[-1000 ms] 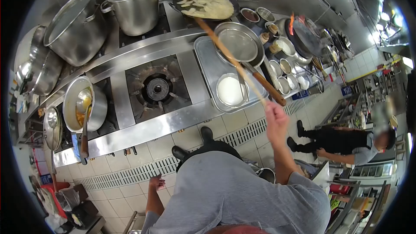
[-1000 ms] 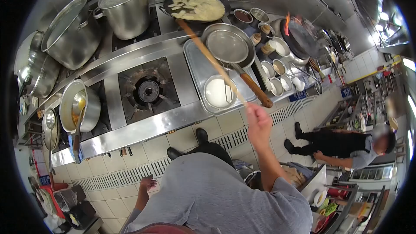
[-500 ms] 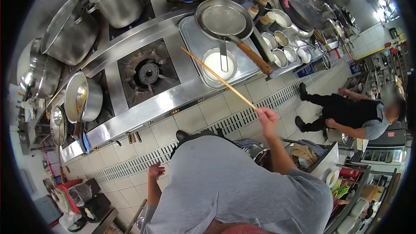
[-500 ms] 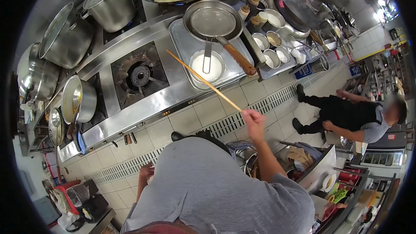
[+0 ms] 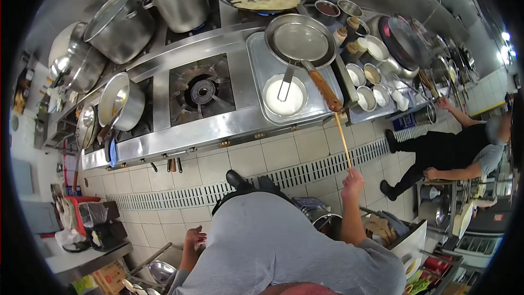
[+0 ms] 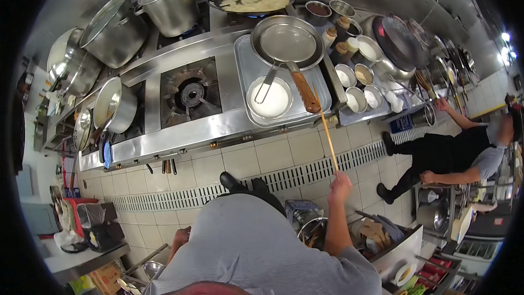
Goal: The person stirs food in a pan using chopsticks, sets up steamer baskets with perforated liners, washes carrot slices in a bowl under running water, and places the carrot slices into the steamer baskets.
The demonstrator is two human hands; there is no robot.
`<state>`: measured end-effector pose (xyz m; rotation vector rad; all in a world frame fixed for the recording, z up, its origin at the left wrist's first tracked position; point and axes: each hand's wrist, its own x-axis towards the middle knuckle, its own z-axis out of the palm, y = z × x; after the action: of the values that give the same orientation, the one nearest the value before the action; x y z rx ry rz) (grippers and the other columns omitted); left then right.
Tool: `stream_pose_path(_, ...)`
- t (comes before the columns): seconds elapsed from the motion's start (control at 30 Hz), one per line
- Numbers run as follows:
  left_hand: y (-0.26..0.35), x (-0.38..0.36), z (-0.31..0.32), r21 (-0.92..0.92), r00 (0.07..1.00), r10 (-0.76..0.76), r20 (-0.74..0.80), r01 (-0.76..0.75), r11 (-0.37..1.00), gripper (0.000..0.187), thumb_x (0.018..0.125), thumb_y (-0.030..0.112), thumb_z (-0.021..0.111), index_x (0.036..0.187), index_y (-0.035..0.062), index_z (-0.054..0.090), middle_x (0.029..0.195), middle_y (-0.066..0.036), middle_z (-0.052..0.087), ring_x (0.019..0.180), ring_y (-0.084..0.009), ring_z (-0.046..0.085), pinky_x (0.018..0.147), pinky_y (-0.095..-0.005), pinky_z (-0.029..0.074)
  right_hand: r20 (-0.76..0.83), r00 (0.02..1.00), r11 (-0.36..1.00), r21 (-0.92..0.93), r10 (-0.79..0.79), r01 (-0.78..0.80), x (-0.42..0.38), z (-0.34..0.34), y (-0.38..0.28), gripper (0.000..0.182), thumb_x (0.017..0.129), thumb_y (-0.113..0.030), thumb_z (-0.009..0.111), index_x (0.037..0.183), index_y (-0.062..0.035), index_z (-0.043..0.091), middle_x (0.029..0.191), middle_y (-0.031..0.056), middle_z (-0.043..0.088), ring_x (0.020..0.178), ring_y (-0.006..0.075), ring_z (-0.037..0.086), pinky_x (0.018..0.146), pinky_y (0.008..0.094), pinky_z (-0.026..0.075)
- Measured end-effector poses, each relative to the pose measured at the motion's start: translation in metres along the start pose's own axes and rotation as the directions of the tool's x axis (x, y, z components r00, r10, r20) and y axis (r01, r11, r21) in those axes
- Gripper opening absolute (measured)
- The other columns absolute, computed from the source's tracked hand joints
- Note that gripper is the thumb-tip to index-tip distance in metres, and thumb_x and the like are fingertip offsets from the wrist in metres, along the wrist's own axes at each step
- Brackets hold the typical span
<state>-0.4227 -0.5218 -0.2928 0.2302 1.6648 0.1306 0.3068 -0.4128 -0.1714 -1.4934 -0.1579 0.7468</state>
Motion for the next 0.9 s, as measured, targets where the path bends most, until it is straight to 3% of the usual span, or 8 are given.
stream_pose_path(0.2, 0.023, -0.033, 0.019, -0.099, 0.992, 0.054, -0.111, -0.065, 0.993, 0.049, 0.101, 0.044, 0.060, 0.123, 0.0010, 0.057, 0.097, -0.018, 0.071, 0.069, -0.0254, 0.068, 0.055, -0.0383, 0.054, 0.051, 0.998, 0.998, -0.036, -0.046, 0.048, 0.067, 0.123, -0.004, 0.016, 0.100, -0.022, 0.065, 0.090, -0.0091, 0.063, 0.064, -0.0077, 0.042, 0.053, 0.0034, 0.036, 0.046, 0.0240, 0.028)
stream_pose_path(0.3, 0.024, -0.051, 0.018, -0.107, 0.988, 0.064, -0.142, -0.079, 0.991, 0.045, 0.101, 0.042, 0.059, 0.118, 0.0012, 0.057, 0.093, -0.016, 0.070, 0.067, -0.0244, 0.068, 0.052, -0.0371, 0.054, 0.165, 0.962, 0.962, -0.131, -0.216, 0.239, 0.108, 0.159, 0.012, 0.014, 0.100, -0.023, 0.065, 0.095, -0.0094, 0.064, 0.066, -0.0072, 0.046, 0.055, 0.0036, 0.039, 0.048, 0.0235, 0.031)
stream_pose_path(0.5, -0.013, -0.052, -0.009, -0.247, 0.985, 0.052, -0.167, -0.093, 0.965, 0.042, 0.099, 0.041, 0.060, 0.112, 0.0005, 0.058, 0.083, -0.012, 0.066, 0.063, -0.0231, 0.065, 0.051, -0.0373, 0.054, 0.159, 0.977, 0.985, 0.083, 0.140, -0.154, 0.081, 0.139, 0.018, 0.028, 0.099, -0.018, 0.063, 0.125, -0.0074, 0.064, 0.086, -0.0010, 0.062, 0.071, 0.0078, 0.056, 0.054, 0.0247, 0.040)
stream_pose_path(0.53, -0.018, -0.054, -0.014, -0.281, 0.985, 0.028, -0.170, -0.076, 0.957, 0.041, 0.100, 0.040, 0.060, 0.111, 0.0007, 0.058, 0.083, -0.012, 0.066, 0.062, -0.0231, 0.065, 0.051, -0.0373, 0.054, 0.152, 0.978, 0.990, -0.040, 0.141, -0.136, 0.074, 0.130, 0.042, 0.031, 0.097, -0.018, 0.066, 0.127, -0.0109, 0.062, 0.090, 0.0000, 0.063, 0.070, 0.0100, 0.055, 0.054, 0.0261, 0.041)
stream_pose_path(0.63, -0.054, -0.045, -0.040, -0.372, 0.988, -0.042, -0.151, -0.017, 0.928, 0.038, 0.100, 0.038, 0.060, 0.109, 0.0015, 0.059, 0.081, -0.012, 0.066, 0.061, -0.0232, 0.065, 0.051, -0.0377, 0.054, 0.200, 0.950, 0.913, -0.379, 0.238, -0.149, 0.000, 0.133, 0.082, 0.055, 0.094, -0.007, 0.066, 0.146, -0.0153, 0.051, 0.093, 0.0021, 0.065, 0.067, 0.0142, 0.057, 0.057, 0.0271, 0.046)
stream_pose_path(0.73, -0.106, -0.011, -0.087, -0.451, 0.990, -0.072, -0.118, 0.011, 0.893, 0.036, 0.101, 0.038, 0.061, 0.111, 0.0038, 0.058, 0.079, -0.010, 0.065, 0.058, -0.0232, 0.064, 0.050, -0.0397, 0.055, 0.637, 0.734, 0.969, -0.209, 0.237, -0.131, -0.127, 0.216, 0.028, 0.070, 0.092, 0.001, 0.063, 0.156, -0.0140, 0.040, 0.093, 0.0025, 0.065, 0.068, 0.0133, 0.058, 0.058, 0.0258, 0.047)
stream_pose_path(0.83, -0.134, 0.002, -0.137, -0.462, 0.991, -0.034, -0.128, -0.029, 0.886, 0.035, 0.101, 0.035, 0.061, 0.120, 0.0052, 0.056, 0.080, -0.009, 0.066, 0.056, -0.0217, 0.064, 0.048, -0.0385, 0.055, 0.677, 0.736, 0.995, 0.082, -0.010, -0.063, -0.170, 0.285, 0.021, 0.075, 0.091, 0.006, 0.062, 0.159, -0.0124, 0.037, 0.090, 0.0022, 0.064, 0.065, 0.0107, 0.055, 0.057, 0.0249, 0.045)
stream_pose_path(0.9, -0.139, 0.005, -0.175, -0.499, 0.989, -0.007, -0.145, -0.067, 0.864, 0.046, 0.102, 0.029, 0.058, 0.140, 0.0075, 0.046, 0.083, -0.010, 0.068, 0.055, -0.0207, 0.063, 0.045, -0.0340, 0.054, 0.605, 0.795, 0.995, -0.088, 0.026, 0.034, -0.193, 0.298, 0.051, 0.078, 0.090, 0.007, 0.059, 0.161, -0.0105, 0.030, 0.080, 0.0007, 0.058, 0.060, 0.0102, 0.051, 0.053, 0.0252, 0.043)
